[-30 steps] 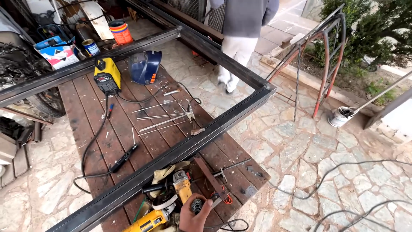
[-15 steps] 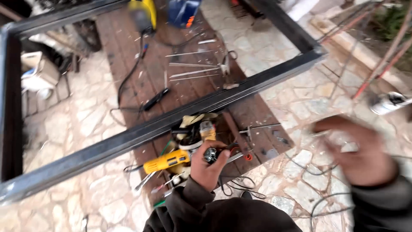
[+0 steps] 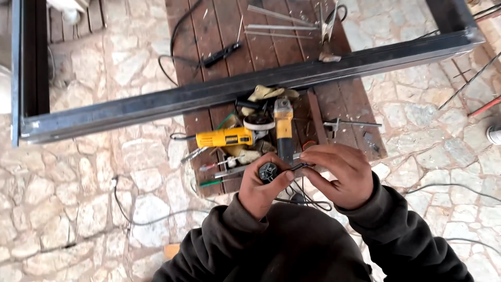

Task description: Inspecting a small electrical component using a screwdriver and a metal wire on a workshop bench.

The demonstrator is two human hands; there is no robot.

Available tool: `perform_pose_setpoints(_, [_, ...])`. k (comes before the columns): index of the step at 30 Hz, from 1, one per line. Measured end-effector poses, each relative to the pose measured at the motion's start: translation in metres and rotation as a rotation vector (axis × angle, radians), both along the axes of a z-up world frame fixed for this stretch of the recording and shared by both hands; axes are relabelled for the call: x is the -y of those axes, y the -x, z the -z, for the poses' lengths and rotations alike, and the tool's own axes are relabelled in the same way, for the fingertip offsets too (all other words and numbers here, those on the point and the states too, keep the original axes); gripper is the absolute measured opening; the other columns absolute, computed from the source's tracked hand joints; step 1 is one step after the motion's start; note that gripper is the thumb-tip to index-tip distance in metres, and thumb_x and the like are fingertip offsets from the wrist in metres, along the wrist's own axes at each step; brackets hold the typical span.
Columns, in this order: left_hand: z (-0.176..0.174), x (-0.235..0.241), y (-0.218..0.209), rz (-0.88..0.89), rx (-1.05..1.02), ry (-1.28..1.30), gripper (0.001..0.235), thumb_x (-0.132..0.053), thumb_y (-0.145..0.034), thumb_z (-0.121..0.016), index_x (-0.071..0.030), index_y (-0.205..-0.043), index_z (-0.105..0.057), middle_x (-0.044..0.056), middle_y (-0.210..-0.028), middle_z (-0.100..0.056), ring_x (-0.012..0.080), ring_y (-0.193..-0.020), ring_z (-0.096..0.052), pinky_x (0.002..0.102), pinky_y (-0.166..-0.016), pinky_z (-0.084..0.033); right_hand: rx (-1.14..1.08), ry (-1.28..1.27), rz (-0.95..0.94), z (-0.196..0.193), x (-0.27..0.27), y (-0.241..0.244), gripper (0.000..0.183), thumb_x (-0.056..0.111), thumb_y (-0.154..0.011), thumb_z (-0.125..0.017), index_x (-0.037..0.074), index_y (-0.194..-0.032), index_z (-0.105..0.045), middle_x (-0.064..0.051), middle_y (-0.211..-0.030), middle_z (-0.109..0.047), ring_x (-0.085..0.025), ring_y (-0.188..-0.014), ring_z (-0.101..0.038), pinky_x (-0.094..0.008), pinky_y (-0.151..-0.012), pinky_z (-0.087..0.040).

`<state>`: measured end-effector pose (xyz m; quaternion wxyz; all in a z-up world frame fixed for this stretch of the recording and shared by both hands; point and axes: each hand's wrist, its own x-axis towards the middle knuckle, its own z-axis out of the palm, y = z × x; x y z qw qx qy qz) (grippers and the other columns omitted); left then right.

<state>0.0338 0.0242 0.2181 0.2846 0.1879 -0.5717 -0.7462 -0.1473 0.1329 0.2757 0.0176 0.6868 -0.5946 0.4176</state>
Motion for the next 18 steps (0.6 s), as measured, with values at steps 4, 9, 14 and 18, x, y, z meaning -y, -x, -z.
perform_pose_setpoints(4, [0.000, 0.001, -0.015, 0.078, -0.017, -0.128, 0.013, -0.011, -0.096, -0.074, -0.004, -0.094, -0.064, -0.003, -0.085, -0.058, 0.0046, -0.080, -0.049, 0.023, -0.072, -0.041, 0.205, -0.060, -0.052, 0.008, 0.001, -0.016, 0.029, -0.002, -0.083, -0.077, 0.003, -0.111, -0.072, -0.009, -0.109, -0.076, -0.025, -0.101, -0.077, -0.034, -0.083, -0.062])
perform_pose_setpoints(9, [0.004, 0.006, -0.028, 0.129, -0.063, -0.123, 0.013, -0.012, -0.097, -0.074, -0.005, -0.094, -0.063, -0.003, -0.088, -0.060, 0.0046, -0.084, -0.052, 0.023, -0.077, -0.044, 0.397, -0.148, -0.099, 0.019, 0.000, -0.032, 0.032, -0.006, -0.086, -0.072, 0.002, -0.117, -0.072, -0.011, -0.113, -0.077, -0.023, -0.107, -0.076, -0.033, -0.091, -0.062])
perform_pose_setpoints(14, [0.012, 0.008, -0.034, 0.164, -0.087, -0.113, 0.014, -0.012, -0.097, -0.074, -0.004, -0.094, -0.064, -0.004, -0.089, -0.058, 0.0040, -0.083, -0.051, 0.023, -0.075, -0.043, 0.582, -0.151, -0.103, 0.033, -0.004, -0.044, 0.031, -0.008, -0.089, -0.070, -0.001, -0.120, -0.071, -0.015, -0.115, -0.077, -0.023, -0.108, -0.075, -0.033, -0.094, -0.060])
perform_pose_setpoints(18, [0.012, 0.010, -0.037, 0.203, -0.080, -0.186, 0.015, -0.013, -0.098, -0.074, -0.005, -0.093, -0.063, -0.005, -0.085, -0.056, 0.0026, -0.077, -0.048, 0.022, -0.069, -0.039, 0.645, -0.104, -0.104, 0.047, -0.003, -0.054, 0.029, -0.007, -0.092, -0.069, -0.001, -0.120, -0.071, -0.015, -0.115, -0.076, -0.023, -0.110, -0.075, -0.033, -0.095, -0.060])
